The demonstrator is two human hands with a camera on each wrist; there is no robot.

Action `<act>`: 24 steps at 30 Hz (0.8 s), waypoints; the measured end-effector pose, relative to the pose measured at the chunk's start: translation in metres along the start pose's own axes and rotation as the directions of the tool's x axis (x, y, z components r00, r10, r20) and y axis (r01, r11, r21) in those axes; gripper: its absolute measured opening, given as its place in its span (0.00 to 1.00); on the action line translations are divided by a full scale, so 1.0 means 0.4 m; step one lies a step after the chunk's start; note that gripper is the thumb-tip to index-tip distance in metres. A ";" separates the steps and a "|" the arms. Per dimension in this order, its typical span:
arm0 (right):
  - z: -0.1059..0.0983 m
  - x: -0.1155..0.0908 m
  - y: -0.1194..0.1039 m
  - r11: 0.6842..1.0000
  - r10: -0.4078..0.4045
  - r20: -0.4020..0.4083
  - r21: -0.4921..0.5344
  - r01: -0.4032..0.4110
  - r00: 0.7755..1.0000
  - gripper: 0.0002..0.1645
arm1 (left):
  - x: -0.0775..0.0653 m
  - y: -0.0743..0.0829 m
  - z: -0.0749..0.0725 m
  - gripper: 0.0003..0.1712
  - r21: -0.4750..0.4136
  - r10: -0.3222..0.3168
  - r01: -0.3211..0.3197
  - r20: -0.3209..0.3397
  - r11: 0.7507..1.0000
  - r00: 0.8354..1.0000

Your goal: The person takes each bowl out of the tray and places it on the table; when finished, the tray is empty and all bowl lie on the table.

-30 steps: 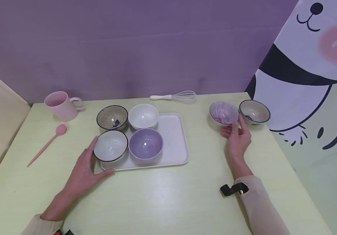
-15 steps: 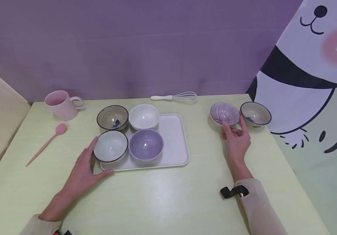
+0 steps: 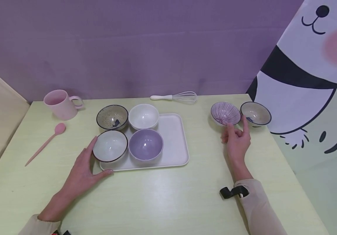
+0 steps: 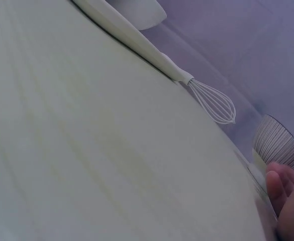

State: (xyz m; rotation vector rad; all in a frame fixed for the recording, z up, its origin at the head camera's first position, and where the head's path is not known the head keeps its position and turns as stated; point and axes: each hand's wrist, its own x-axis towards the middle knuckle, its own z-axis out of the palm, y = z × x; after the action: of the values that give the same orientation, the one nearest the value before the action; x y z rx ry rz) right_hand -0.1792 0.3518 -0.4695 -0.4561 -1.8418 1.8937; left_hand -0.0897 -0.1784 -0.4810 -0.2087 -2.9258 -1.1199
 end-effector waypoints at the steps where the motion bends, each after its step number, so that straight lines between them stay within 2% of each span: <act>1: 0.000 -0.002 0.000 1.000 -0.006 0.004 0.013 0.006 1.000 0.43 | 0.000 0.001 -0.002 0.75 0.003 0.003 -0.003 -0.001 1.000 1.000; 4: 0.000 -0.004 0.002 0.998 -0.033 0.000 0.053 0.033 0.999 0.41 | 0.000 0.002 -0.004 0.75 0.008 0.016 -0.016 -0.006 1.000 1.000; 8: -0.001 -0.009 0.001 0.997 -0.058 -0.015 0.053 0.059 0.998 0.36 | 0.002 0.000 -0.001 0.75 0.008 0.023 -0.023 -0.008 1.000 1.000; 14: 0.007 -0.021 -0.013 0.994 -0.062 -0.015 0.093 0.063 0.998 0.29 | 0.004 0.000 0.000 0.75 -0.007 0.027 -0.027 -0.012 1.000 1.000; 19: 0.028 -0.042 -0.030 0.991 -0.118 0.025 0.072 0.116 0.993 0.23 | 0.001 0.002 0.000 0.75 -0.014 0.025 -0.025 -0.016 1.000 1.000; 24: 0.047 -0.080 -0.050 0.982 -0.187 0.091 0.039 0.184 0.978 0.19 | 0.000 0.001 0.000 0.75 -0.019 0.018 -0.018 -0.015 1.000 1.000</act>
State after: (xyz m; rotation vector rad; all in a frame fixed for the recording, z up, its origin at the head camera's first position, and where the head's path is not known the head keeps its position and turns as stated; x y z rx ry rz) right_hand -0.1603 0.3188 -0.4513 -0.1796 -1.8431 1.8412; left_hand -0.0895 -0.1782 -0.4808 -0.2257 -2.8950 -1.1429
